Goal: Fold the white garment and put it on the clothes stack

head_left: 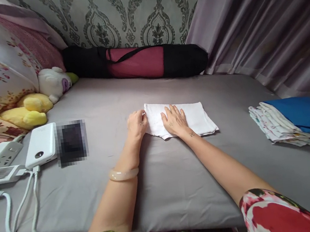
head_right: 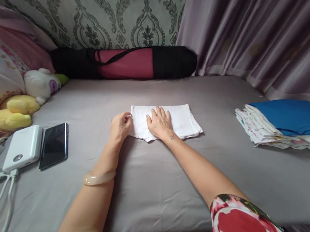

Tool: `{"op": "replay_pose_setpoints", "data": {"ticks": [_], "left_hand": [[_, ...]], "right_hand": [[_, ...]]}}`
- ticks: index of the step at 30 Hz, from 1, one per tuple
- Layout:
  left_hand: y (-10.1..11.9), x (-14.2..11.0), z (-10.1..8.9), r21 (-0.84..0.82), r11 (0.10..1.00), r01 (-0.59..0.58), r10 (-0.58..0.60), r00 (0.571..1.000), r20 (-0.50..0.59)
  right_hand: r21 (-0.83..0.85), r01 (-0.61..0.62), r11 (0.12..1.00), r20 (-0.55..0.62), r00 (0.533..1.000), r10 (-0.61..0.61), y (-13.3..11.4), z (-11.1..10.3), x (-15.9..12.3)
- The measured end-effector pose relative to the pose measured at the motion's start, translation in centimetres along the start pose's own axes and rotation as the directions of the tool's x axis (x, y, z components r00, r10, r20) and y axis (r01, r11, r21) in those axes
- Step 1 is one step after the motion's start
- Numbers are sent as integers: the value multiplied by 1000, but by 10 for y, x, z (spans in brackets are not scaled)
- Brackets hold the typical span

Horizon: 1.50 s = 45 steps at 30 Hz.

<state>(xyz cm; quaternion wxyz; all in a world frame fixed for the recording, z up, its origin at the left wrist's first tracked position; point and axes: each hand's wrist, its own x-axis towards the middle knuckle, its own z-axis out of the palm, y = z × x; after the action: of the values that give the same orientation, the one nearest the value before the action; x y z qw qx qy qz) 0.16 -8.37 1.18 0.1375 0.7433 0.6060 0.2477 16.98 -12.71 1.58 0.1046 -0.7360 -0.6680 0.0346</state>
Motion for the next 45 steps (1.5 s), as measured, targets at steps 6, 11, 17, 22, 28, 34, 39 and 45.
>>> {"op": "replay_pose_setpoints", "data": {"ticks": [6,11,17,22,28,34,39,45], "left_hand": [[2,1,-3,-34,998,51,-51,999,-16],[2,0,-7,-53,991,127,-129,991,-40],[3,0,-7,-82,984,157,-159,987,-18],[1,0,-6,-90,983,162,-165,986,-26],[1,1,-7,-111,977,182,-186,982,-30],[0,2,-8,-162,964,213,-223,974,-47],[-2,3,-10,-208,951,228,-250,964,-89],[-3,5,-12,-285,921,264,-300,950,-90]], "right_hand": [[0,-2,1000,19,1000,2,-15,-7,-2],[-7,59,998,17,998,-59,-30,2,-6],[-18,53,998,26,998,-53,-30,2,-5],[-5,65,998,52,997,-65,-34,-6,10],[-12,90,996,91,992,-89,-32,5,22],[-17,82,997,89,993,-80,-42,2,27],[33,149,988,90,984,-151,-61,6,35],[13,146,989,104,984,-147,-66,15,37]]}}
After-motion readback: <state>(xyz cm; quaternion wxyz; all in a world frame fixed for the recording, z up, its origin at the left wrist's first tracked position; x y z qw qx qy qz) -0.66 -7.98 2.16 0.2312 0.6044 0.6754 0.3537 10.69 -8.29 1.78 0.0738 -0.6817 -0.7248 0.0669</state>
